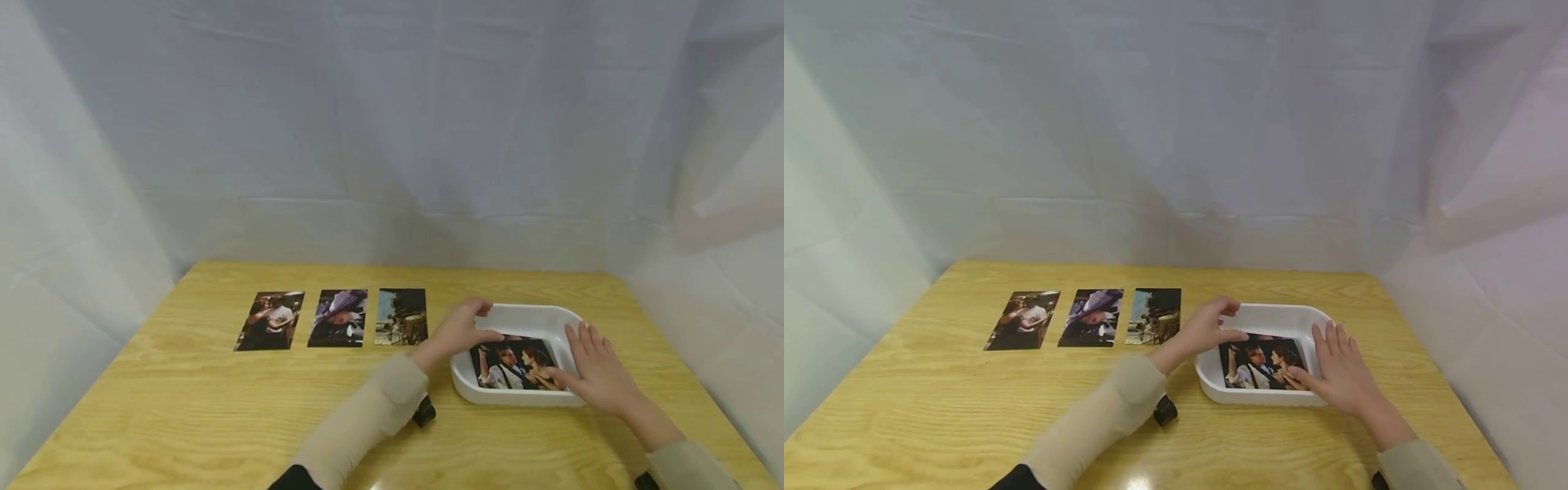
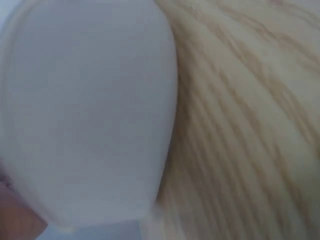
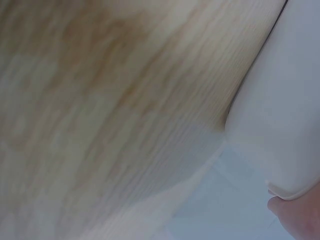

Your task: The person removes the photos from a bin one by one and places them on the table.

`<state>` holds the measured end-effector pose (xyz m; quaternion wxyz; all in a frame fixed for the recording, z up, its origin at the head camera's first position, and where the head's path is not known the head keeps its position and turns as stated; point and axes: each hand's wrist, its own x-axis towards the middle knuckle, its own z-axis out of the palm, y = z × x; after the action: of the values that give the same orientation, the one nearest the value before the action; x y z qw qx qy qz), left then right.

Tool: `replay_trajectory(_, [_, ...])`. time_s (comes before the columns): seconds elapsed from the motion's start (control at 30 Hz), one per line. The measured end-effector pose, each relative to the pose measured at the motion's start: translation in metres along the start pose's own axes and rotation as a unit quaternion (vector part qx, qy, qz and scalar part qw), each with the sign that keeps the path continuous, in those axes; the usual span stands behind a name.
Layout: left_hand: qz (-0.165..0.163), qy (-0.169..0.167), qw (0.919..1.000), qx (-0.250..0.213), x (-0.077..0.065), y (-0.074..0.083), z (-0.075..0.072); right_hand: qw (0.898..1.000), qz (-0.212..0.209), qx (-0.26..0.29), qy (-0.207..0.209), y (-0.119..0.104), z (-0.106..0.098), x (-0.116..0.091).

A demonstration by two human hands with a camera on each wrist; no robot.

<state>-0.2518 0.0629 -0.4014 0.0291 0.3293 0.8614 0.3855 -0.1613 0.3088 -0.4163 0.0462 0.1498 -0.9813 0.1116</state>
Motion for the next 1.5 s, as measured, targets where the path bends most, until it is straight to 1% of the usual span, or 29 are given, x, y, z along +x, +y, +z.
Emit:
replay_trajectory(0.07, [0.006, -0.020, 0.9985, 0.052, 0.003, 0.003, 0.005, 1.000, -0.001, 0.000, 0.002, 0.000, 0.000, 0.000])
replay_trajectory(0.13, [0.013, -0.046, 0.9915, 0.121, 0.006, 0.007, 0.009, 1.000, -0.001, 0.000, 0.002, 0.000, -0.001, 0.000])
replay_trajectory(0.23, [0.025, -0.090, 0.9730, 0.211, 0.009, 0.011, 0.014, 1.000, 0.000, -0.003, 0.001, 0.000, -0.001, -0.001])
replay_trajectory(0.3, [0.022, -0.120, 0.9601, 0.252, 0.009, 0.014, 0.017, 1.000, 0.001, -0.004, 0.001, 0.001, -0.001, 0.000])
replay_trajectory(0.47, [0.010, -0.180, 0.9321, 0.314, 0.010, 0.015, 0.022, 1.000, 0.000, -0.005, 0.002, 0.001, 0.000, 0.000])
replay_trajectory(0.57, [0.010, -0.203, 0.9173, 0.343, 0.010, 0.014, 0.024, 1.000, 0.000, -0.005, 0.002, 0.001, -0.001, 0.000])
replay_trajectory(0.67, [-0.003, -0.228, 0.9039, 0.362, 0.009, 0.012, 0.026, 1.000, 0.000, -0.004, 0.000, 0.000, -0.001, 0.000])
replay_trajectory(0.77, [-0.022, -0.248, 0.8927, 0.375, 0.008, 0.012, 0.028, 1.000, -0.001, -0.004, -0.001, -0.001, -0.001, 0.000])
replay_trajectory(0.83, [-0.025, -0.254, 0.8881, 0.382, 0.007, 0.012, 0.029, 1.000, -0.001, -0.001, 0.000, -0.001, -0.001, 0.000])
replay_trajectory(0.87, [-0.023, -0.254, 0.8870, 0.385, 0.006, 0.013, 0.029, 1.000, -0.002, -0.002, 0.001, 0.000, -0.001, 0.000])
replay_trajectory(0.93, [-0.020, -0.248, 0.8876, 0.387, 0.006, 0.014, 0.029, 1.000, -0.003, -0.003, 0.005, 0.000, -0.001, 0.000])
replay_trajectory(1.13, [-0.017, -0.236, 0.8969, 0.373, 0.005, 0.015, 0.028, 1.000, -0.002, -0.002, -0.001, 0.000, 0.001, 0.000])
replay_trajectory(1.23, [-0.007, -0.219, 0.9047, 0.365, 0.005, 0.013, 0.028, 1.000, -0.002, -0.002, -0.001, 0.000, 0.000, -0.001])
replay_trajectory(1.37, [0.020, -0.186, 0.9151, 0.357, 0.007, 0.013, 0.026, 1.000, -0.003, -0.008, 0.006, 0.000, 0.000, -0.001])
replay_trajectory(1.47, [0.026, -0.160, 0.9263, 0.340, 0.009, 0.014, 0.023, 1.000, -0.005, -0.012, 0.007, 0.000, -0.001, -0.001])
replay_trajectory(1.5, [0.023, -0.152, 0.9324, 0.327, 0.009, 0.015, 0.021, 1.000, -0.004, -0.012, 0.006, 0.000, -0.002, -0.001])
